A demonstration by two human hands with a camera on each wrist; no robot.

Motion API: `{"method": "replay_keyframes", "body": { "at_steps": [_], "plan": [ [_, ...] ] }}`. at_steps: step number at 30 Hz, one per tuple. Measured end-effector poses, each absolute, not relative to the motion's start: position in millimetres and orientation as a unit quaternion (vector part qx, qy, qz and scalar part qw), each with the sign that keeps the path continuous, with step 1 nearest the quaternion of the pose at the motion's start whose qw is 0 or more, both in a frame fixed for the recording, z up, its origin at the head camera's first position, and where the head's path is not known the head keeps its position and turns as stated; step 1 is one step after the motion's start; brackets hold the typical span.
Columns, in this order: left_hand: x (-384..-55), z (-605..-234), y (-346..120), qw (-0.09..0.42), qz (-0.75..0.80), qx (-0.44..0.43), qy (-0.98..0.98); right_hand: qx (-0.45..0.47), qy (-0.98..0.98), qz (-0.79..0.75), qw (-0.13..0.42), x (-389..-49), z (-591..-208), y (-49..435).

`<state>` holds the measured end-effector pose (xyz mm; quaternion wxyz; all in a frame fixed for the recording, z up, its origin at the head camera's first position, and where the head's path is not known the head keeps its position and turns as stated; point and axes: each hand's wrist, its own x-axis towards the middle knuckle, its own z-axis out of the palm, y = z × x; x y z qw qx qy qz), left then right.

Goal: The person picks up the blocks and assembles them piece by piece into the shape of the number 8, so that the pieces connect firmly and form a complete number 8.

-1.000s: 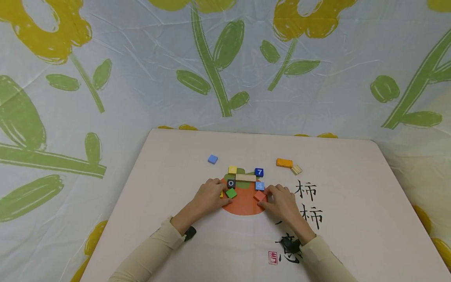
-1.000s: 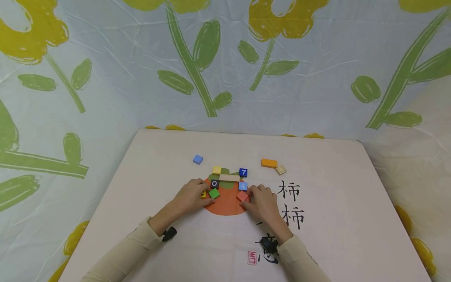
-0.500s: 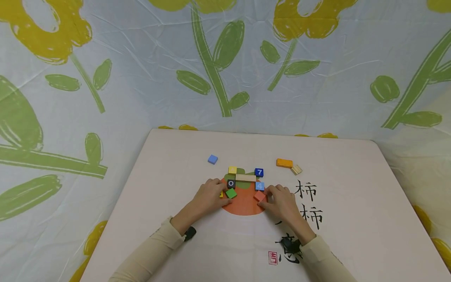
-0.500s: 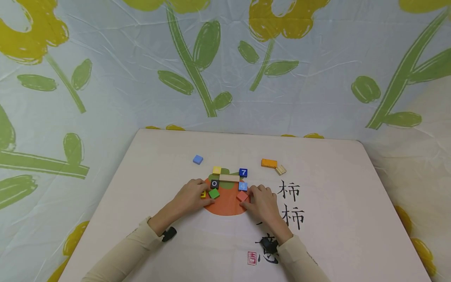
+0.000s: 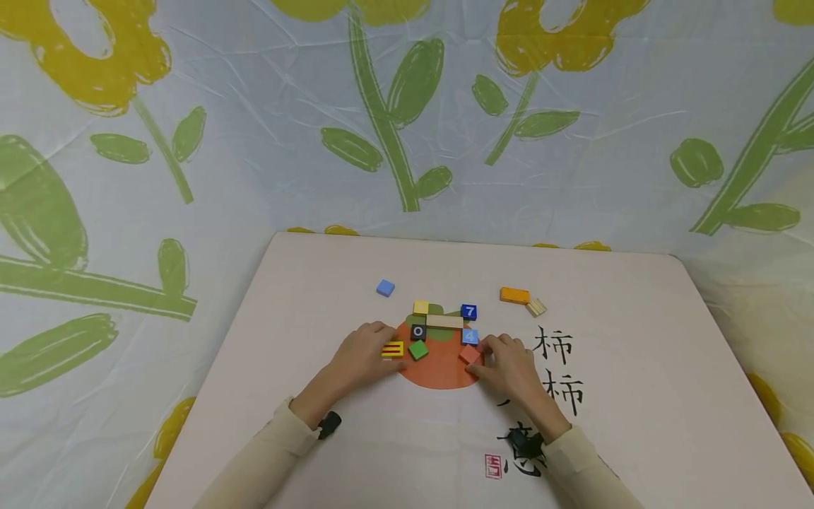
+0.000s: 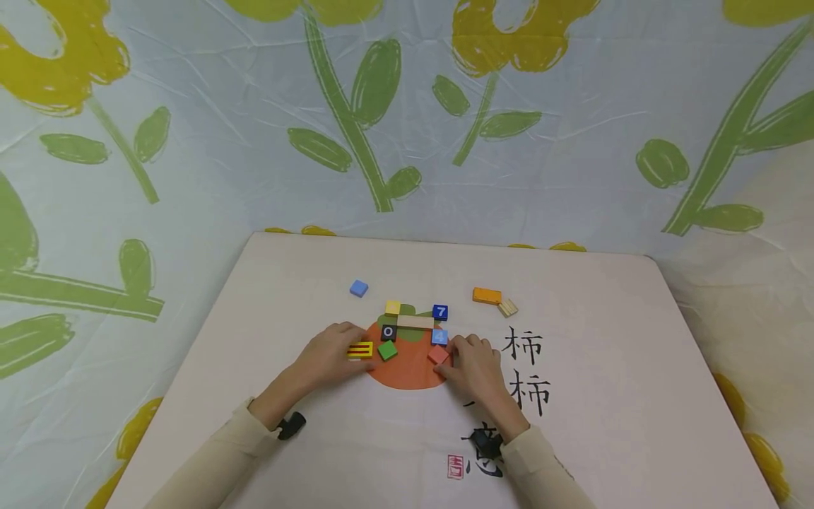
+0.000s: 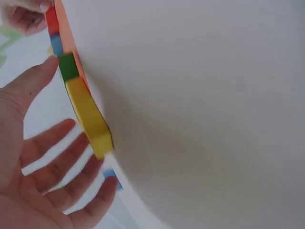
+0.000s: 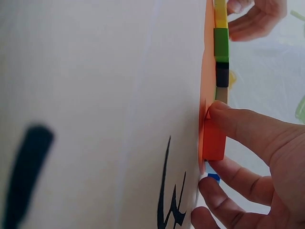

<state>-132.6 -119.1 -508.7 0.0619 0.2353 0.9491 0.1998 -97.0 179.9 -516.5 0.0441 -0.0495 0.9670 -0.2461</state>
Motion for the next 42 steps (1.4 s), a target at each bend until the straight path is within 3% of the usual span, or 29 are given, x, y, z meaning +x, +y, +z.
{"method": "replay_keyframes", "body": {
  "at_steps": [10, 42],
  "plan": [
    [-137.9, -510.3, -156.1, 0.105, 0.273, 0.227, 0.929, -0.055, 0.965, -0.254, 0.043, -96.3, -515.9, 180.3],
    [-137.2, -524.2, -161.1, 0.073, 0.244, 0.219, 0.942, -0.057, 0.962, -0.266, 0.037, -97.7, -519.3, 181.4]
  ]
}}
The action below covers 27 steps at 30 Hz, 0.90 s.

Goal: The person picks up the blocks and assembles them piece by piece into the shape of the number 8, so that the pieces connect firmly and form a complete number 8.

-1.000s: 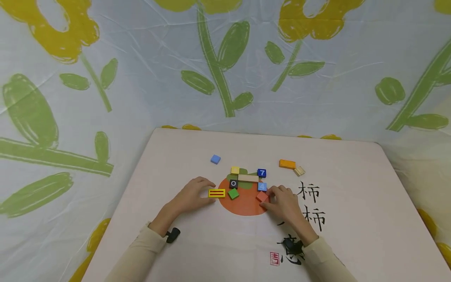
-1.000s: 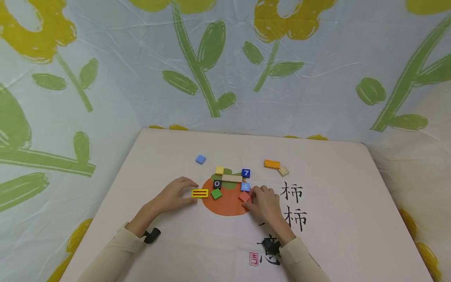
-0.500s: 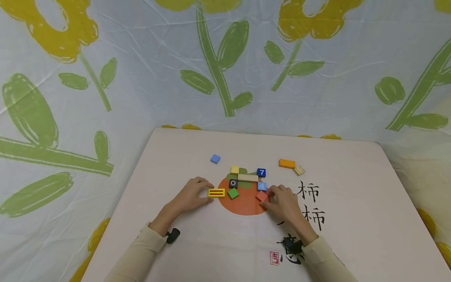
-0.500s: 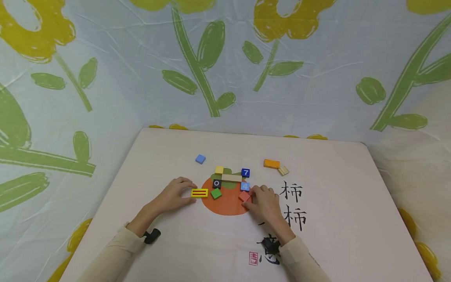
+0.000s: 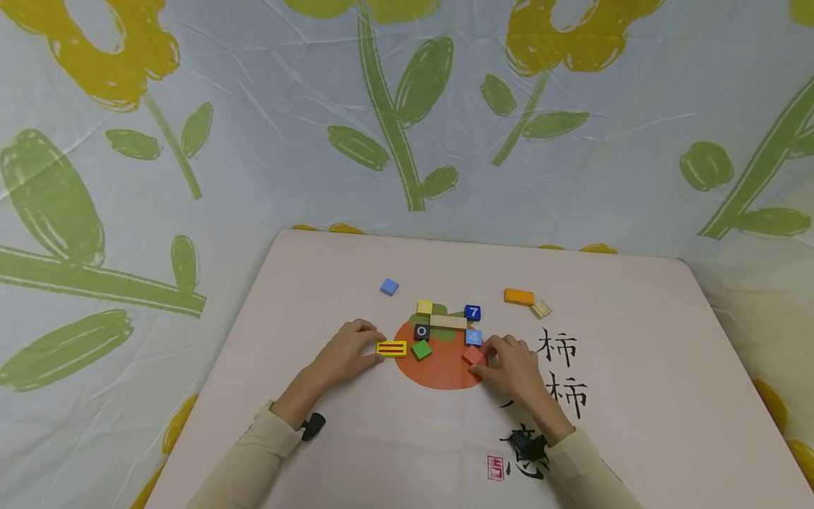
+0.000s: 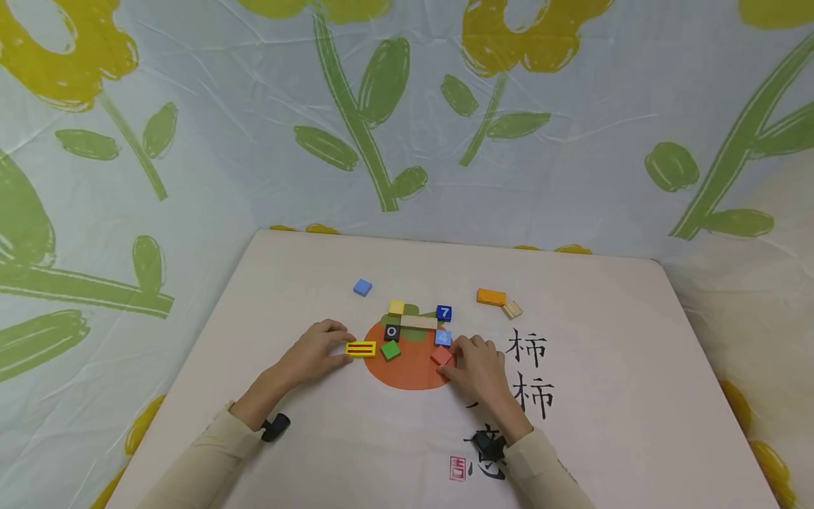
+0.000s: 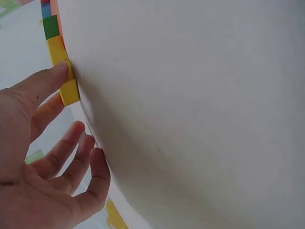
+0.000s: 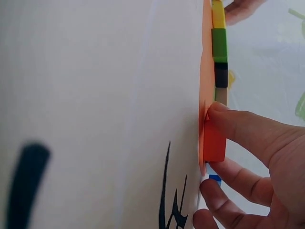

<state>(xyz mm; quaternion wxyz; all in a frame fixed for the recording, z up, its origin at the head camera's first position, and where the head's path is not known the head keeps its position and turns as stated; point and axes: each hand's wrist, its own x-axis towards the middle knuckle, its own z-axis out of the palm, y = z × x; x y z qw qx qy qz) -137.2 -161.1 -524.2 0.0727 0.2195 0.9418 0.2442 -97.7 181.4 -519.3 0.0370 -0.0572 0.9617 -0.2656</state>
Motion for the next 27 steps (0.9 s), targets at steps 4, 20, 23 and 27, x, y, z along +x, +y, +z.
{"method": "replay_keyframes", "body": {
  "at_steps": [4, 20, 23, 27],
  "plan": [
    [-136.4, -523.6, -160.3, 0.061, 0.225, 0.229, 0.945, -0.058, 0.962, -0.265, 0.033, -97.6, -519.1, 181.0],
    [-134.1, -518.8, -158.2, 0.046, 0.251, 0.236, 0.938, -0.051, 0.961, -0.271, 0.039, -96.0, -517.3, 180.5],
    [-132.5, -514.1, -153.7, 0.050, 0.264, 0.240, 0.933, -0.052, 0.961, -0.270, 0.038, -95.9, -517.3, 180.6],
    [-129.8, -508.3, -144.5, 0.046, 0.266, 0.257, 0.928, -0.052, 0.961, -0.270, 0.037, -96.2, -517.3, 180.4]
  ]
}}
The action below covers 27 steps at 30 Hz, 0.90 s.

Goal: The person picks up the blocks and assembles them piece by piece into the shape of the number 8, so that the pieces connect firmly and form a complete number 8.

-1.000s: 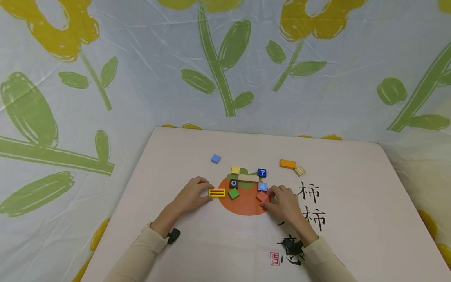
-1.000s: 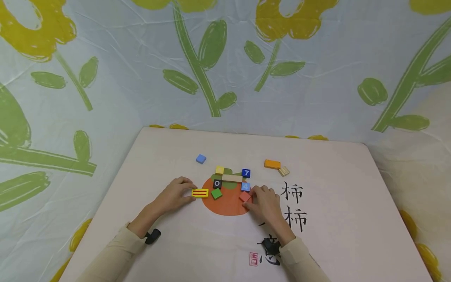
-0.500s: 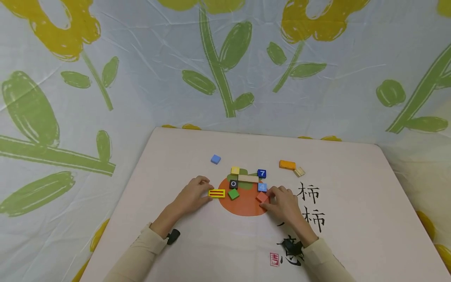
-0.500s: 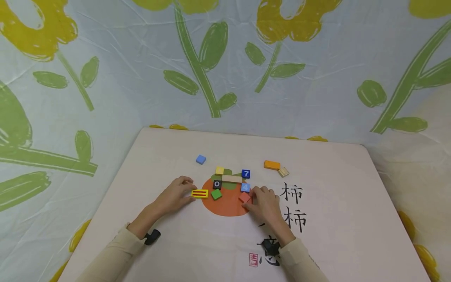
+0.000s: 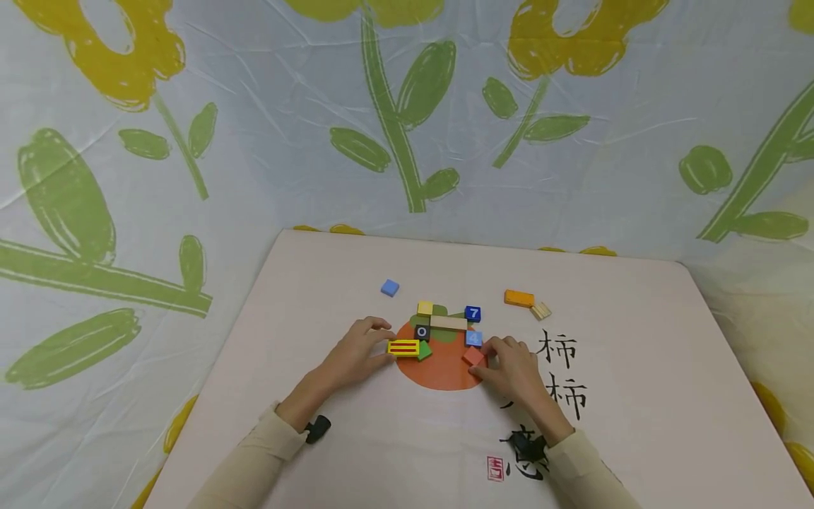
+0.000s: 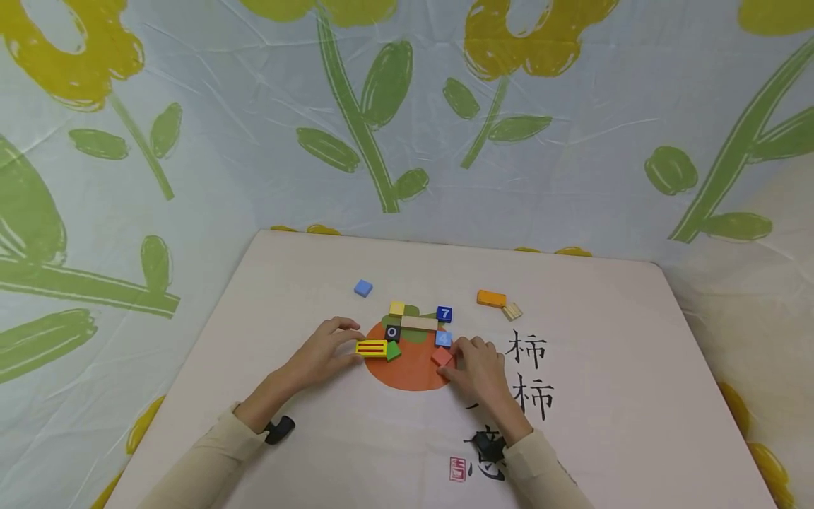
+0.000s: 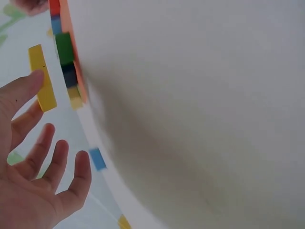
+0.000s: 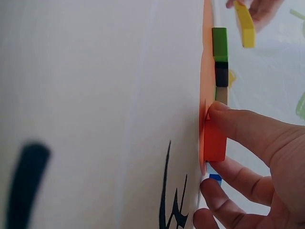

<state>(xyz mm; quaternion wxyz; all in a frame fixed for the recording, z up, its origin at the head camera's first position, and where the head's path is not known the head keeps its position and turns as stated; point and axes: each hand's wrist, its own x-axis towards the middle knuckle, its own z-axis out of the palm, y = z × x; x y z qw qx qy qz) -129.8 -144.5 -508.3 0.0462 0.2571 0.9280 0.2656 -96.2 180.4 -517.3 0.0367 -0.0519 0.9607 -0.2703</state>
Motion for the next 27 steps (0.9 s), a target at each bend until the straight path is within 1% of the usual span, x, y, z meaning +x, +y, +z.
{"method": "replay_keyframes", "body": {
  "at_steps": [7, 13, 17, 20, 27],
  "plan": [
    [-128.6, -509.0, -124.3, 0.051, 0.263, 0.295, 0.917, -0.054, 0.960, -0.271, 0.040, -96.9, -519.0, 181.3],
    [-127.2, -512.8, -104.6, 0.031, 0.259, 0.319, 0.911, -0.051, 0.961, -0.268, 0.042, -97.4, -518.1, 181.9],
    [-127.2, -513.8, -93.5, 0.028, 0.247, 0.327, 0.912, -0.049, 0.961, -0.268, 0.042, -97.5, -517.4, 180.8],
    [-127.9, -514.7, -87.5, 0.028, 0.243, 0.331, 0.911, -0.050, 0.962, -0.265, 0.042, -97.7, -516.8, 180.1],
    [-130.8, -519.2, -76.0, 0.006, 0.234, 0.347, 0.908, -0.054, 0.963, -0.263, 0.038, -97.9, -516.4, 180.9]
  ]
}}
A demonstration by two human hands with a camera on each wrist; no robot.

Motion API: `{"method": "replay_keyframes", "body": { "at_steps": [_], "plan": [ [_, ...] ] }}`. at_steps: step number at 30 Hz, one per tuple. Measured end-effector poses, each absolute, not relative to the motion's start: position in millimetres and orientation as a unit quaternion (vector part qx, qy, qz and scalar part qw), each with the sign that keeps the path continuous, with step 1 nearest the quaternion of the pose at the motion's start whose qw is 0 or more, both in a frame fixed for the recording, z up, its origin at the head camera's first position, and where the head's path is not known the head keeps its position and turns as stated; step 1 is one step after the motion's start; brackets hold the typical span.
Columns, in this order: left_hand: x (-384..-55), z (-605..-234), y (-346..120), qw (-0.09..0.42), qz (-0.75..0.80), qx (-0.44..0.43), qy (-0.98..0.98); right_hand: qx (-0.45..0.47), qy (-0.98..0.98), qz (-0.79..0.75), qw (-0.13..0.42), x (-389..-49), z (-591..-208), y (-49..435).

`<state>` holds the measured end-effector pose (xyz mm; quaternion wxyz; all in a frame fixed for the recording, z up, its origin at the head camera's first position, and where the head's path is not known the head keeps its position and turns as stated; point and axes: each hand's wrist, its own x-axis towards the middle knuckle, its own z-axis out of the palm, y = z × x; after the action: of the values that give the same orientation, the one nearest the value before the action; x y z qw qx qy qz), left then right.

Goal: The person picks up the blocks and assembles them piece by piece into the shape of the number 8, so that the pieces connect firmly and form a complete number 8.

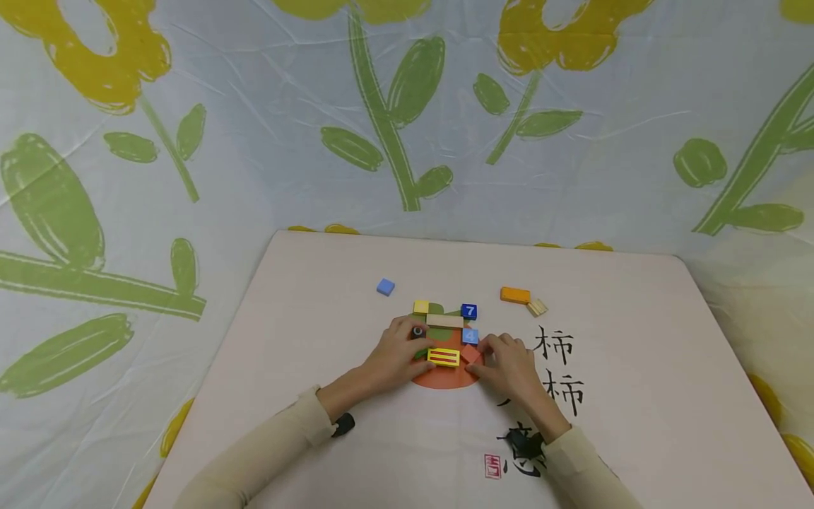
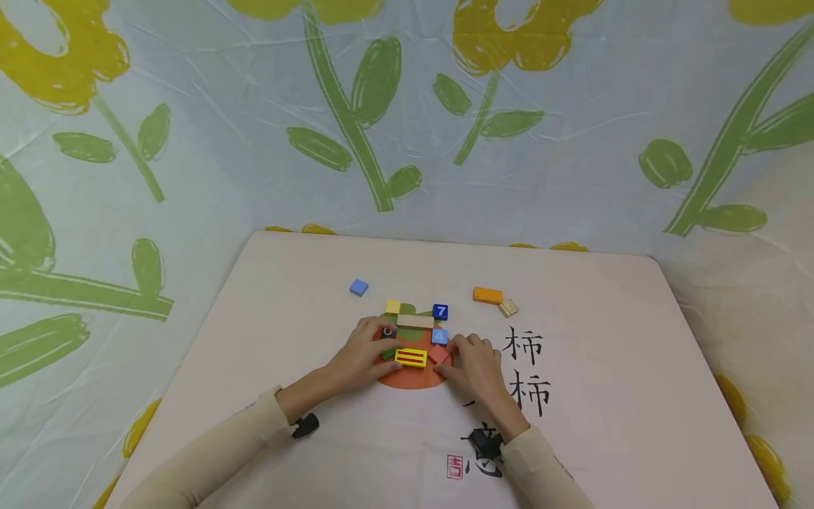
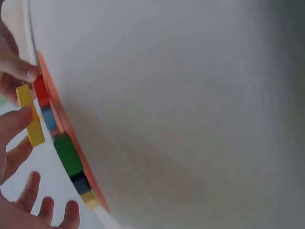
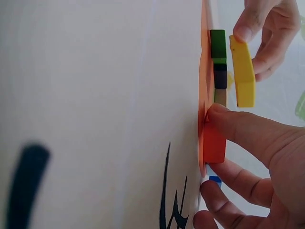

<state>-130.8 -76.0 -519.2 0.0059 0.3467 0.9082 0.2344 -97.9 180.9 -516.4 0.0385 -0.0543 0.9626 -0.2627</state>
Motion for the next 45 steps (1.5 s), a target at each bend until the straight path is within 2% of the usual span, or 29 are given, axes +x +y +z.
{"method": "replay_keyframes", "body": {
  "at_steps": [5, 14, 45],
  "plan": [
    [-130.2, -522.3, -70.7, -0.003, 0.233, 0.337, 0.912, -0.055, 0.961, -0.268, 0.040, -98.7, -517.4, 181.7],
    [-129.9, -520.5, -69.3, 0.017, 0.237, 0.320, 0.917, -0.054, 0.961, -0.267, 0.041, -99.1, -517.9, 182.2],
    [-128.9, -527.0, -66.4, 0.015, 0.191, 0.321, 0.927, -0.048, 0.962, -0.266, 0.041, -98.6, -519.8, 181.6]
  ]
}}
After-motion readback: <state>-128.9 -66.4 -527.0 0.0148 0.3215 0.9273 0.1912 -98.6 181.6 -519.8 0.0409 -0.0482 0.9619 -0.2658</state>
